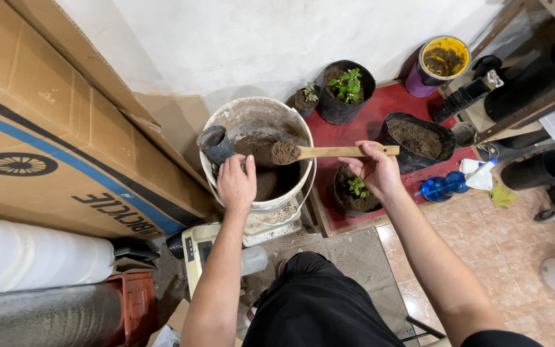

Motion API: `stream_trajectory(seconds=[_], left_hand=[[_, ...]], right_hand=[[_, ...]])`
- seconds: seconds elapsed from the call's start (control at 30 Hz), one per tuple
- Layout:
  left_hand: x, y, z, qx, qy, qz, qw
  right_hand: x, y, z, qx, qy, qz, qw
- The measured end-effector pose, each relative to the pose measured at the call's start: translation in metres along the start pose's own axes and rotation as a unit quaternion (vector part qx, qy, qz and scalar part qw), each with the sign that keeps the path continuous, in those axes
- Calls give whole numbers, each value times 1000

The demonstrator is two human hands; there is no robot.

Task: The person uses a wooden spoon to scoop soil from a white bucket and adds it to several small potted plants.

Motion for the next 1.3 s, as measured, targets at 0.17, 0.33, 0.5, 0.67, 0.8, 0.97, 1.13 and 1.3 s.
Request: stream_trajectory(seconds=[0.17, 0.33, 0.5, 0.67, 0.8, 0.97, 1.13, 1.3], left_hand=[[0, 2, -2, -1, -4, 11, 1000], [0, 6, -2, 14, -7, 20, 1000], [7, -14, -46, -43, 143, 63, 987], [7, -12, -46, -41, 137, 82, 986], [6, -10, -45, -29, 132, 87, 987], [6, -9, -43, -26, 126, 98, 987], [8, -10, -44, -32, 120, 101, 987], [7, -5, -35, -31, 93, 75, 992]], right_hand=[[2, -8, 8, -8, -12, -8, 1000], [0, 2, -9, -6, 4, -3, 1000], [-1, 21, -28, -31, 25, 14, 999], [2, 36, -49, -18, 40, 29, 999], [-1, 45, -56, -26, 52, 40, 998], [1, 44, -58, -22, 53, 45, 997], [1, 42, -55, -18, 58, 46, 997], [0, 29, -33, -11, 34, 28, 999]])
Point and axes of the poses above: each hand's wrist, its own x-axis towards the middle knuckle, its own y-axis out of the palm, z = x × y, the point moved 6 cm from there along x, towards the middle knuckle, and after that the axes turned 6 degrees about -x, right-handed, at the moved point
